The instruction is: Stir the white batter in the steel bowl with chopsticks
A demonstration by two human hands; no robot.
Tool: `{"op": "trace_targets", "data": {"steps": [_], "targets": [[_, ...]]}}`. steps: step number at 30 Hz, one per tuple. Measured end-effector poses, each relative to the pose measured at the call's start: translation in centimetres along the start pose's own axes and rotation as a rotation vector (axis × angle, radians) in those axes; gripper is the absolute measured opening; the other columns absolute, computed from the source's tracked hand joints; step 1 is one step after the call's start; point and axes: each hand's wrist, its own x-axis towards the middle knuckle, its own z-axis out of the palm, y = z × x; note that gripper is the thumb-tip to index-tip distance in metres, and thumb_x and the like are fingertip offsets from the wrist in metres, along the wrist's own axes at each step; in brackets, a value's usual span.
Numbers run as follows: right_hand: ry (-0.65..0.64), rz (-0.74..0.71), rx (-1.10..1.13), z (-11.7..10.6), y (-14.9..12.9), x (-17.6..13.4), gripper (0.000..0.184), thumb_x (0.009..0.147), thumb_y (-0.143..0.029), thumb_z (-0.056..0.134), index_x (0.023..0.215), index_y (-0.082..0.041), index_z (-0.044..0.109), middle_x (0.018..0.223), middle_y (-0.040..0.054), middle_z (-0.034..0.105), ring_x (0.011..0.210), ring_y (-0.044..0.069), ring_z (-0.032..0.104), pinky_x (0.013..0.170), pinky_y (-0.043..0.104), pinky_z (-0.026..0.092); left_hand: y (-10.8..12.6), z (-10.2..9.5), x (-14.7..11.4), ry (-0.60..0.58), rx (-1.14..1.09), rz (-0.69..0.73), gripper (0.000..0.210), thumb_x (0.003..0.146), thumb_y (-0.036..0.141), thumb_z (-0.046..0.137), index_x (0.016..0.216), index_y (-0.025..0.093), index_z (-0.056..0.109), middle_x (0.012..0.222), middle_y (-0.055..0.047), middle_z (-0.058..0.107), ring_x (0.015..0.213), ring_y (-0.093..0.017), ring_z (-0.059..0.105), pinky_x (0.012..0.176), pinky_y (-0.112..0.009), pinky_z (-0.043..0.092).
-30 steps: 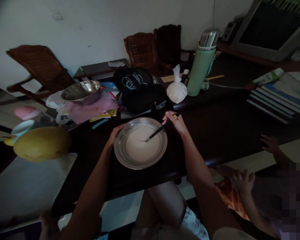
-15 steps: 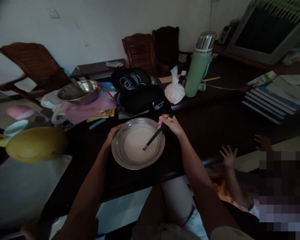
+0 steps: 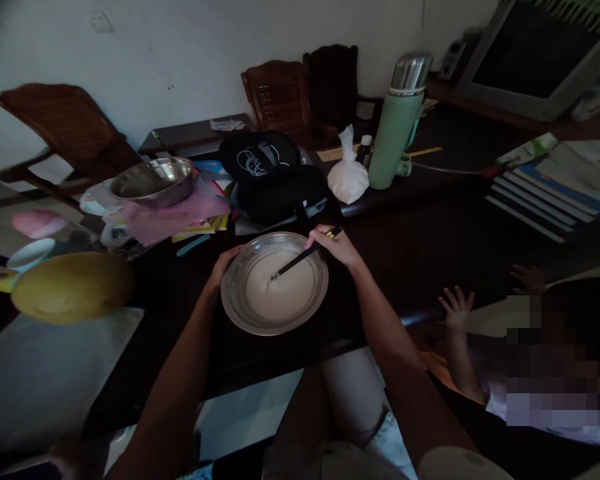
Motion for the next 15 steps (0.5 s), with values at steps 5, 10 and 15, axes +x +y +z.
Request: {"op": "trace_targets", "data": {"steps": [5,10,15], "targets": [[0.142,0.054,0.088,-0.52,0.26,-0.13,0.041,0.084,-0.055,0.063,0.062,-0.021,0.068,0.054,0.0003,0.067,0.054,0.014,0.062,0.062,0.027,0.048,0.29,0.20,-0.13,-0.016,-0.042,-0.035,0.049,0.067,0.049,0.063,0.098,0.012,0.076,0.092,-0.009,0.076,0.100,-0.030,0.066,0.091,-0.037,0.048],[-0.069,0.026,-0.002,0.27,0.22,-0.14,0.040,0.084,-0.055,0.063,0.067,-0.020,0.071,0.069,0.0030,0.073,0.068,0.016,0.067,0.071,0.028,0.049,0.28,0.11,-0.16,-0.053,-0.022,0.012,0.046,0.071,0.047,0.060,0.098,0.013,0.076,0.094,-0.008,0.076,0.100,-0.030,0.066,0.093,-0.037,0.047],[0.172,0.039,0.018,-0.37,0.36,-0.11,0.041,0.084,-0.056,0.063,0.064,-0.021,0.068,0.059,0.0008,0.069,0.060,0.015,0.065,0.068,0.029,0.050,0.05,0.13,-0.08,-0.040,-0.049,0.004,0.045,0.070,0.046,0.062,0.097,0.013,0.076,0.093,-0.008,0.077,0.097,-0.028,0.067,0.091,-0.037,0.048]]}}
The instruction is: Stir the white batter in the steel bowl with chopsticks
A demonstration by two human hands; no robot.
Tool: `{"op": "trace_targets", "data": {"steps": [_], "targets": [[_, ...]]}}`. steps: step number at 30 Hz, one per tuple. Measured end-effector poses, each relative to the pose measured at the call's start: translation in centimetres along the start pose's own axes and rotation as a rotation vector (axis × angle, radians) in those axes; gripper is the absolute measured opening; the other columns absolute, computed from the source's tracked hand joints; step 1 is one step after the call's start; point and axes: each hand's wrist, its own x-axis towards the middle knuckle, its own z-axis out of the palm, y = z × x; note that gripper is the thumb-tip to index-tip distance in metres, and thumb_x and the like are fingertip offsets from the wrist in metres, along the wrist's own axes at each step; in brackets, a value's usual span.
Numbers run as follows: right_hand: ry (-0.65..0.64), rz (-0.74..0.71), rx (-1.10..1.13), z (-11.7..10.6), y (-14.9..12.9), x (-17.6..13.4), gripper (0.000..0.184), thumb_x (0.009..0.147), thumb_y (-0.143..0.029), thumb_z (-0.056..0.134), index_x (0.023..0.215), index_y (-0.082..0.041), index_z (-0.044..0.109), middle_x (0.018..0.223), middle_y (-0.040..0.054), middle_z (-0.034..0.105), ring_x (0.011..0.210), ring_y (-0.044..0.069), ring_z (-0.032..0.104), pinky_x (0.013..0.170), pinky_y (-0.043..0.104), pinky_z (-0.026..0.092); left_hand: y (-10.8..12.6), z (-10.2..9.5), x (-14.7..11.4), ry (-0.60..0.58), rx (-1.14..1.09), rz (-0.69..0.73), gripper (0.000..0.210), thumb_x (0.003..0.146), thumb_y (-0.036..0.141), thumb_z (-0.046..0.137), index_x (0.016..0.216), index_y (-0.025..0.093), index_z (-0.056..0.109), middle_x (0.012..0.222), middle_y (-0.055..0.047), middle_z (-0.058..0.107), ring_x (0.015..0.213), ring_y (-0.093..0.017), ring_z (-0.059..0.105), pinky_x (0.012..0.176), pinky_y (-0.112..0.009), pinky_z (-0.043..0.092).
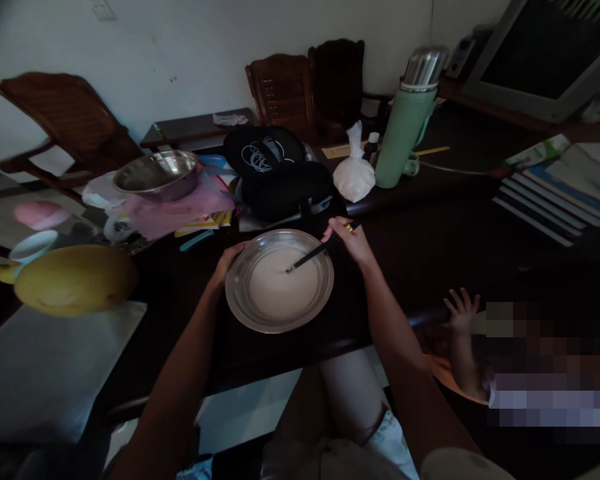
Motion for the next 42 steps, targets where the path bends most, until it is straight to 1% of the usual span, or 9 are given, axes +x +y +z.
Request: {"op": "trace_targets", "data": {"steps": [6,12,15,18,24,30,36,40,42], "targets": [[-0.265,0.041,-0.007,0.8,-0.5,-0.3,0.043,0.080,-0.061,0.064,0.068,-0.019,0.071,0.066,0.0036,0.073,0.065,0.017,0.067,0.070,0.030,0.051,0.2,0.1,0.0,-0.002,-0.014,-0.020,0.046,0.068,0.046,0.062,0.096,0.012,0.076,0.092,-0.008,0.077,0.093,-0.028,0.068,0.089,-0.036,0.048],[0.054,0.016,0.007,-0.2,-0.4,0.1,0.044,0.080,-0.061,0.063,0.063,-0.021,0.067,0.054,0.0008,0.067,0.055,0.016,0.063,0.063,0.029,0.051,0.2,0.0,0.0,0.000,0.002,-0.018,0.048,0.068,0.048,0.062,0.097,0.012,0.075,0.095,-0.008,0.076,0.101,-0.030,0.066,0.093,-0.036,0.046],[-0.097,0.054,0.041,0.1,-0.5,-0.2,0.045,0.080,-0.061,0.064,0.064,-0.020,0.068,0.053,0.0009,0.067,0.052,0.015,0.062,0.062,0.029,0.050,0.2,0.0,-0.1,0.015,0.006,-0.029,0.048,0.067,0.048,0.063,0.097,0.012,0.075,0.096,-0.008,0.076,0.103,-0.030,0.065,0.093,-0.037,0.046],[-0.252,0.018,0.002,0.9,-0.7,-0.2,0.045,0.078,-0.063,0.065,0.069,-0.019,0.071,0.066,0.0034,0.073,0.067,0.017,0.068,0.071,0.029,0.053,0.3,0.1,-0.1,0.037,0.005,-0.034,0.048,0.067,0.048,0.063,0.098,0.013,0.075,0.099,-0.009,0.076,0.106,-0.030,0.064,0.093,-0.037,0.046],[0.046,0.015,0.000,0.0,-0.4,0.0,0.043,0.080,-0.061,0.064,0.064,-0.021,0.067,0.055,0.0009,0.068,0.057,0.016,0.064,0.065,0.029,0.052,0.4,0.2,-0.1,0.042,0.009,-0.031,0.046,0.066,0.048,0.064,0.093,0.013,0.074,0.094,-0.009,0.076,0.103,-0.030,0.065,0.093,-0.036,0.046],[-0.246,0.014,-0.048,1.0,-0.6,-0.2,0.045,0.079,-0.063,0.064,0.068,-0.020,0.071,0.070,0.0038,0.075,0.070,0.018,0.069,0.074,0.030,0.052,0.2,0.2,0.0,0.029,0.004,-0.031,0.047,0.067,0.048,0.062,0.096,0.012,0.074,0.096,-0.009,0.076,0.104,-0.030,0.065,0.094,-0.038,0.047],[0.065,0.013,0.000,-0.1,-0.3,0.0,0.043,0.081,-0.059,0.063,0.063,-0.021,0.067,0.055,0.0006,0.068,0.056,0.015,0.063,0.065,0.029,0.050,0.2,0.1,0.0,0.030,0.004,-0.019,0.046,0.067,0.048,0.063,0.094,0.013,0.074,0.094,-0.009,0.076,0.105,-0.030,0.065,0.093,-0.037,0.047],[-0.206,0.061,0.022,0.5,-0.5,-0.3,0.044,0.079,-0.061,0.065,0.067,-0.020,0.070,0.060,0.0022,0.071,0.059,0.016,0.066,0.067,0.030,0.052,0.1,0.1,-0.1,0.030,-0.006,-0.029,0.048,0.068,0.048,0.063,0.097,0.011,0.074,0.097,-0.010,0.075,0.105,-0.031,0.065,0.094,-0.038,0.047],[-0.241,0.021,-0.021,0.9,-0.6,-0.3,0.045,0.079,-0.063,0.064,0.069,-0.020,0.071,0.069,0.0035,0.074,0.069,0.018,0.069,0.074,0.031,0.053,0.1,0.1,-0.2,0.037,-0.021,-0.039,0.048,0.069,0.048,0.062,0.099,0.012,0.074,0.102,-0.010,0.075,0.108,-0.031,0.064,0.096,-0.038,0.046]]}}
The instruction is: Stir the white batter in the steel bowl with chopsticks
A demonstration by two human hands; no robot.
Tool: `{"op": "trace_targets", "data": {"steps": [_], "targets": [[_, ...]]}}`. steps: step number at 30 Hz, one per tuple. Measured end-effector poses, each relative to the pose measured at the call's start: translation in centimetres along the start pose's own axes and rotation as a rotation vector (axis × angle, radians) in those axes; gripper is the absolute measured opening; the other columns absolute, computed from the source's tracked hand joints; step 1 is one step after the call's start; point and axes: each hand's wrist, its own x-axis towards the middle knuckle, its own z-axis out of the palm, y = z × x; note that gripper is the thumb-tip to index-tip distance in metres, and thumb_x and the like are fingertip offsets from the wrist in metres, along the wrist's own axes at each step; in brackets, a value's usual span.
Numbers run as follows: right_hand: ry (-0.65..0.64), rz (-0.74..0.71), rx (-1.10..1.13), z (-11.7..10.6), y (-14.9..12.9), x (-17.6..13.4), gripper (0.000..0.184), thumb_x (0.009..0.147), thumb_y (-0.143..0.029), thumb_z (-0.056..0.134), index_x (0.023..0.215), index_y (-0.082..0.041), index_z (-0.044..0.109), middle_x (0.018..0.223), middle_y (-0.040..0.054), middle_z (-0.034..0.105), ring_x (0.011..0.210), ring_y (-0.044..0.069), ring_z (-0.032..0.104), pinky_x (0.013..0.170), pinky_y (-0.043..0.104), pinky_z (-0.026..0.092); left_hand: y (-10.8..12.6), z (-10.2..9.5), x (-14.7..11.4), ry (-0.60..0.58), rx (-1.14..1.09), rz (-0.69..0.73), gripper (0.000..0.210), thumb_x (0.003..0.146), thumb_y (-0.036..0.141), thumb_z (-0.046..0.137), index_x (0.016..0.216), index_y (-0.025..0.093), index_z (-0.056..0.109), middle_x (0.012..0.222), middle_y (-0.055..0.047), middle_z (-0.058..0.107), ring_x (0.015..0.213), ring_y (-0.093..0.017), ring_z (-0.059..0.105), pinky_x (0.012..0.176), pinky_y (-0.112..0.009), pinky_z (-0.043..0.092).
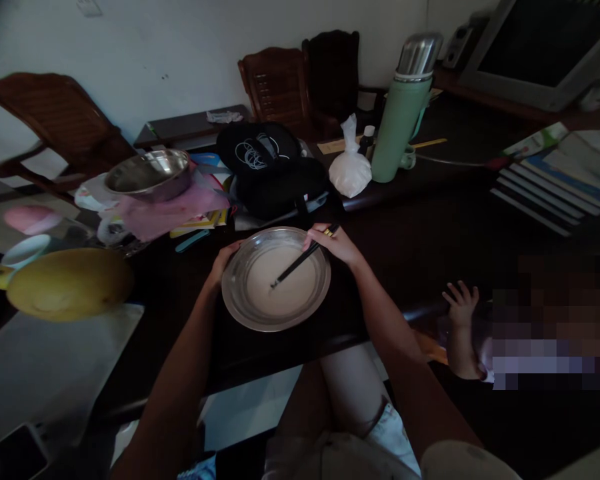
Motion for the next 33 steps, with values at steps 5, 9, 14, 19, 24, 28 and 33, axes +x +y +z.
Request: {"op": "trace_targets", "data": {"steps": [5,9,14,19,24,28,33], "targets": [[0.302,-0.020,-0.005,-1.0,0.3,0.1,0.045,0.080,-0.063,0.062,0.064,-0.021,0.067,0.057,0.0013,0.069,0.059,0.017,0.065,0.066,0.030,0.052,0.2,0.0,-0.1,-0.019,0.038,0.029,0.047,0.071,0.048,0.061,0.099,0.012,0.074,0.100,-0.010,0.075,0.112,-0.031,0.062,0.097,-0.038,0.045],[0.125,0.022,0.053,-0.7,-0.1,-0.1,0.044,0.080,-0.062,0.063,0.064,-0.021,0.068,0.055,0.0012,0.068,0.055,0.016,0.064,0.066,0.031,0.052,0.2,0.0,0.0,-0.038,0.038,0.023,0.047,0.071,0.047,0.060,0.098,0.012,0.074,0.098,-0.010,0.076,0.107,-0.031,0.064,0.095,-0.038,0.046],[0.125,-0.015,-0.021,-0.3,-0.2,0.1,0.042,0.078,-0.063,0.065,0.067,-0.022,0.071,0.068,0.0020,0.073,0.070,0.018,0.068,0.074,0.031,0.053,-0.2,-0.1,0.1,-0.003,0.020,0.018,0.047,0.072,0.048,0.061,0.100,0.013,0.075,0.103,-0.010,0.075,0.108,-0.030,0.064,0.093,-0.037,0.047],[0.223,0.012,0.047,-1.1,0.2,0.0,0.044,0.080,-0.062,0.063,0.062,-0.022,0.067,0.052,0.0005,0.067,0.053,0.016,0.063,0.064,0.030,0.051,-0.1,0.0,-0.1,-0.006,0.003,0.011,0.047,0.070,0.048,0.062,0.099,0.013,0.075,0.099,-0.010,0.076,0.106,-0.030,0.064,0.093,-0.037,0.047],[0.053,0.016,0.011,-0.2,-0.1,0.1,0.045,0.076,-0.064,0.066,0.068,-0.020,0.071,0.065,0.0030,0.073,0.067,0.018,0.069,0.072,0.031,0.054,0.2,0.2,-0.3,-0.001,0.026,0.013,0.047,0.072,0.049,0.061,0.100,0.014,0.074,0.101,-0.009,0.075,0.105,-0.030,0.064,0.090,-0.036,0.048],[0.251,-0.004,0.017,-0.9,0.4,0.2,0.043,0.079,-0.063,0.064,0.066,-0.022,0.069,0.060,0.0015,0.070,0.060,0.017,0.066,0.067,0.031,0.053,0.2,0.2,-0.2,0.005,0.023,0.005,0.048,0.072,0.050,0.059,0.100,0.013,0.073,0.100,-0.009,0.075,0.102,-0.030,0.065,0.089,-0.037,0.048],[0.090,0.023,0.059,-0.6,0.4,0.1,0.043,0.078,-0.062,0.065,0.066,-0.021,0.069,0.058,0.0021,0.070,0.057,0.017,0.066,0.067,0.031,0.053,0.1,0.1,0.0,0.016,0.002,-0.003,0.047,0.067,0.048,0.064,0.096,0.013,0.073,0.098,-0.009,0.075,0.102,-0.030,0.065,0.090,-0.036,0.048]]}}
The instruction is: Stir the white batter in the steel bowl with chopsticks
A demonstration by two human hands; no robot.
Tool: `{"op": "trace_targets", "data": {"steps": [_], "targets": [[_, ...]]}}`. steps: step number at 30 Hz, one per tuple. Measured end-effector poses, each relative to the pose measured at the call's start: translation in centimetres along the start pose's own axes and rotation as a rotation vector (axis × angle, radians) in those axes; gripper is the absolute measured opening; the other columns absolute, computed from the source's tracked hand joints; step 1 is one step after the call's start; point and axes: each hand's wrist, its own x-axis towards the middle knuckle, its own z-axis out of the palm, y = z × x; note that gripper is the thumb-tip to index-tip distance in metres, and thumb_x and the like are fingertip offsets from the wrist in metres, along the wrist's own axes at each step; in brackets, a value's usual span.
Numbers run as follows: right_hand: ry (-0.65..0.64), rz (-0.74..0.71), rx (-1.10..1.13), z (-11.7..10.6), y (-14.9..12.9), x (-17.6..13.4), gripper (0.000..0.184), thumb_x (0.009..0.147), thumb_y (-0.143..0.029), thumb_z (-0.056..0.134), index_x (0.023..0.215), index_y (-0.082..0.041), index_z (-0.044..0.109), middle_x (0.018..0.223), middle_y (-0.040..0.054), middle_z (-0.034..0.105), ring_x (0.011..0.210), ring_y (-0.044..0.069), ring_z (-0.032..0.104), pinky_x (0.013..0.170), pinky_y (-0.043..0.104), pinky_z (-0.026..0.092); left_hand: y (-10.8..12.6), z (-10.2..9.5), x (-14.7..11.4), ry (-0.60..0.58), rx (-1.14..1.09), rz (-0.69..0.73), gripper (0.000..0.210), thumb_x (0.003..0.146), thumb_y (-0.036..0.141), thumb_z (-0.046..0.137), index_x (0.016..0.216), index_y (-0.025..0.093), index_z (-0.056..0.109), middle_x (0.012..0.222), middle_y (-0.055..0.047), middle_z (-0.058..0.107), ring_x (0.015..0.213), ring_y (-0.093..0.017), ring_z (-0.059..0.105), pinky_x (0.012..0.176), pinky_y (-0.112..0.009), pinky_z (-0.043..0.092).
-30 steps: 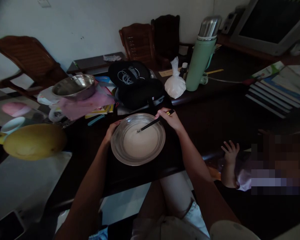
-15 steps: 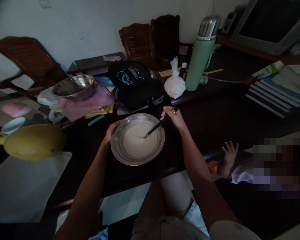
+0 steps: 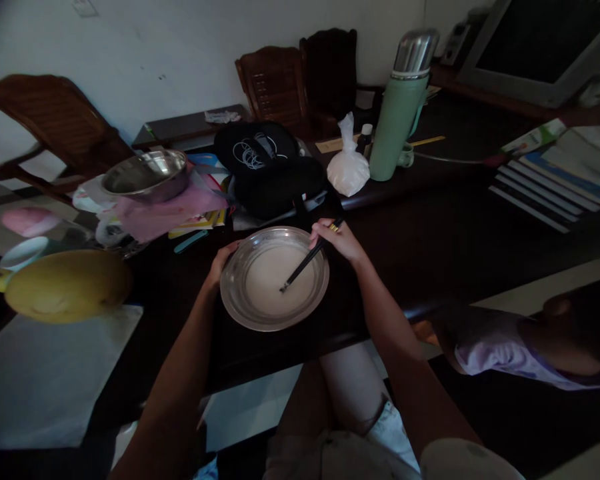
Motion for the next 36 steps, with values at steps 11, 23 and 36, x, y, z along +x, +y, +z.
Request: {"op": "trace_targets", "data": {"steps": [11,23,36], "targets": [[0.022,-0.007,0.005,-0.10,-0.07,0.07,0.042,0.080,-0.061,0.065,0.067,-0.021,0.070,0.057,0.0014,0.070,0.055,0.015,0.065,0.064,0.029,0.051,0.15,-0.02,-0.26,-0.012,0.023,0.022,0.048,0.070,0.049,0.062,0.099,0.013,0.074,0.098,-0.009,0.075,0.106,-0.030,0.064,0.091,-0.036,0.048],[-0.015,0.005,-0.002,0.12,-0.13,0.10,0.044,0.078,-0.062,0.065,0.068,-0.019,0.070,0.059,0.0017,0.070,0.060,0.016,0.067,0.067,0.028,0.053,-0.16,-0.15,0.01,-0.005,-0.003,0.032,0.045,0.070,0.048,0.063,0.097,0.014,0.074,0.097,-0.008,0.076,0.103,-0.029,0.065,0.089,-0.035,0.048],[-0.044,-0.016,-0.008,0.12,-0.15,0.05,0.041,0.078,-0.060,0.067,0.072,-0.020,0.071,0.067,0.0028,0.074,0.067,0.017,0.069,0.071,0.029,0.053,0.06,-0.09,-0.07,-0.002,0.020,0.019,0.046,0.069,0.047,0.063,0.097,0.012,0.073,0.097,-0.009,0.075,0.099,-0.028,0.066,0.090,-0.036,0.047]]}}
